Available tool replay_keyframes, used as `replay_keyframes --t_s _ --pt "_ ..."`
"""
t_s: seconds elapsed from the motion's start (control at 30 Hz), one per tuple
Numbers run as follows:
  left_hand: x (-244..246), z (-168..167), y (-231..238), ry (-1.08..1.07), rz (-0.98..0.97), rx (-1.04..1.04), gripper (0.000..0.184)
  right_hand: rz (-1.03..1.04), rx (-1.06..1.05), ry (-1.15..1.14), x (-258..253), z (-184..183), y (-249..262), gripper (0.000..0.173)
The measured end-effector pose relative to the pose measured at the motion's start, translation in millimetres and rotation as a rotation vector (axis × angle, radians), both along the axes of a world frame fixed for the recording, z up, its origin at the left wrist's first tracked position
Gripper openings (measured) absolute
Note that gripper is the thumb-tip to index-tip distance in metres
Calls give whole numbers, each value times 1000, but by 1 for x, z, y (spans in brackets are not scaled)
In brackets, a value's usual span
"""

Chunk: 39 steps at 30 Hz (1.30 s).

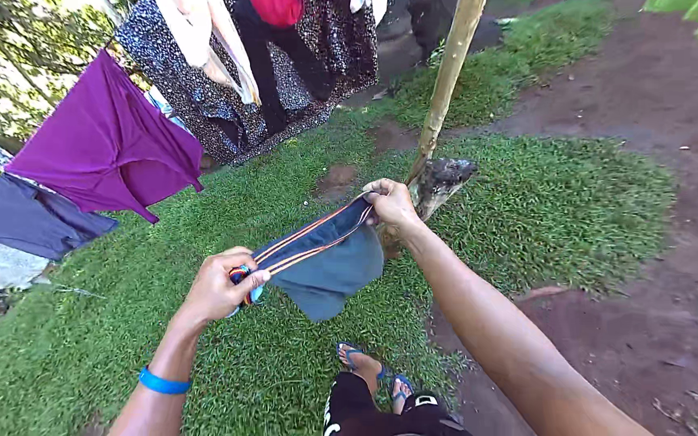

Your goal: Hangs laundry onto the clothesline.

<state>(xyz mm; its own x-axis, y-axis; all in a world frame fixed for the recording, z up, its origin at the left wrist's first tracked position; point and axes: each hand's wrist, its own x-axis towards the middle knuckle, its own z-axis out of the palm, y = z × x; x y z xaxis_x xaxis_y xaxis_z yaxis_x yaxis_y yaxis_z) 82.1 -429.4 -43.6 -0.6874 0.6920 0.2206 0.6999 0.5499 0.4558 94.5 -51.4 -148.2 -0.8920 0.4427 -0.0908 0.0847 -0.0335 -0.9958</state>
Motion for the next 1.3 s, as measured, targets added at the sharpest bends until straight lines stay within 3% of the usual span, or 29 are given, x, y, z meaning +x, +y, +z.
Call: replay_keyframes --t_s 0.13,0.27,0.4,0.53,0.73,0.77,0.83,0.87,0.97,1.03,1.1,1.13,1.17,1.23,1.3 --pt "8 1 -4 -66 205 -117 29 -23 -63 58 7 18 -3 17" --pt "6 5 3 -56 338 -140 27 -28 66 149 26 42 -9 17" --pt "-9 13 14 -37 380 -244 29 53 291 286 12 85 -9 17" --pt "-32 26 3 -2 299 -245 32 -114 415 245 -13 102 10 18" --pt "-50 56 -26 3 201 -34 20 79 -18 91 -4 118 -15 22" --pt "-52 60 -31 0 193 28 23 55 -89 105 -5 121 -20 20" --pt "-59 74 -38 15 183 82 48 16 -208 147 -6 127 -29 17" --pt "-61 85 -40 36 194 75 52 -2 -255 182 -7 131 -33 16" --pt "-67 139 -41 166 228 64 24 -27 -297 381 -8 156 -38 16" --pt "-70 190 -37 320 217 82 16 -17 -247 632 -3 191 -37 18" --pt "-65 248 -29 449 221 99 18 -47 -134 958 15 231 -50 28" --pt "-59 272 -25 512 218 108 19 -155 -24 1077 25 242 -65 39" --pt "-54 290 -21 570 212 114 19 -350 94 1138 32 242 -87 45" --pt "-43 308 -18 662 181 121 17 -738 197 1088 26 215 -142 40" --pt "-37 299 -21 759 132 138 16 -728 165 886 2 185 -182 55"
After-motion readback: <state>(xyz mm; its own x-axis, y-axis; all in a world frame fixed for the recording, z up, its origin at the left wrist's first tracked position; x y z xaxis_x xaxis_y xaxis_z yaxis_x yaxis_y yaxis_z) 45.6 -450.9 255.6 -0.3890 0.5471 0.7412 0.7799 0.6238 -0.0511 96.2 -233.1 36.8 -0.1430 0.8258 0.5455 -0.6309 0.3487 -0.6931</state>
